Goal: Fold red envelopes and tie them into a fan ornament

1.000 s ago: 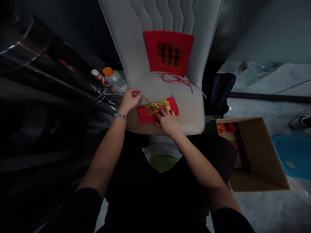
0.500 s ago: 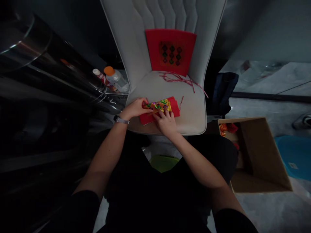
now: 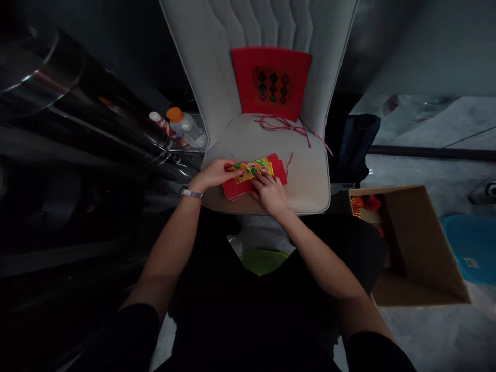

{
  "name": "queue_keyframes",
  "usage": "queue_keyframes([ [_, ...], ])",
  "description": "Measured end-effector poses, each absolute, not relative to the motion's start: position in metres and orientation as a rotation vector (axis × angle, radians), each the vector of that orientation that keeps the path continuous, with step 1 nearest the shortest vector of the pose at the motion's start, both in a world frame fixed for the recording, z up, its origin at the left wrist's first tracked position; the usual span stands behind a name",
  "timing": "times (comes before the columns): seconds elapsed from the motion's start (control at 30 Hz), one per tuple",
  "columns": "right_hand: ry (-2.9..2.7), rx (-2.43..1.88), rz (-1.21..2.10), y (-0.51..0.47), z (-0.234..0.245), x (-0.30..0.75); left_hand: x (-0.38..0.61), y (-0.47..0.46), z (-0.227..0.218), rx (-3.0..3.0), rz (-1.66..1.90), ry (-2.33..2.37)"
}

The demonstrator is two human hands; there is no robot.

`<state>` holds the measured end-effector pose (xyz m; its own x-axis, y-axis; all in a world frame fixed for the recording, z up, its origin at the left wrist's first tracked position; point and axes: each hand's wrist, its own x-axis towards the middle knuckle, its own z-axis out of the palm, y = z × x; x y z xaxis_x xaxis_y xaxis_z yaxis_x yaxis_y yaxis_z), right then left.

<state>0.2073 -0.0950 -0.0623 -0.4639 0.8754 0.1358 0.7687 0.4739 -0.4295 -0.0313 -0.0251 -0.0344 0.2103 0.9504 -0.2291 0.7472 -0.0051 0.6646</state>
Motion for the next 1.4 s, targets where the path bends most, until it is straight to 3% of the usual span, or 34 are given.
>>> queue_keyframes([
  [0.23, -2.266, -1.333, 0.517, -0.088, -0.061, 0.217, -0.029, -0.019, -0.037, 1.785, 0.563, 1.516],
  [0.4, -1.514, -1.467, 0.567, -0.056, -0.042, 0.258, -0.008, -0.051, -0.006, 2.045, 1.062, 1.473],
  [0.47, -1.155, -1.487, 0.830, -0.045, -0.039, 0.278, 0.001, -0.069, -0.004, 2.212, 1.168, 1.411],
  [0.57, -0.745, -1.416, 1.404, -0.036, -0.041, 0.297, 0.008, -0.089, -0.019, 2.431, 1.041, 1.229],
  [0.67, -0.566, -1.362, 1.593, -0.037, -0.048, 0.302, 0.008, -0.099, -0.041, 2.569, 0.773, 1.115],
  [0.87, -0.984, -1.537, 1.377, -0.039, -0.061, 0.310, 0.000, -0.109, -0.047, 2.519, 0.479, 1.129],
  [1.07, -1.746, -1.756, 0.601, -0.035, -0.052, 0.307, -0.007, -0.111, -0.037, 2.479, 0.364, 1.069],
  [1.4, -2.064, -1.669, 0.462, -0.017, -0.063, 0.259, -0.025, -0.090, -0.025, 2.313, 0.271, 1.286],
])
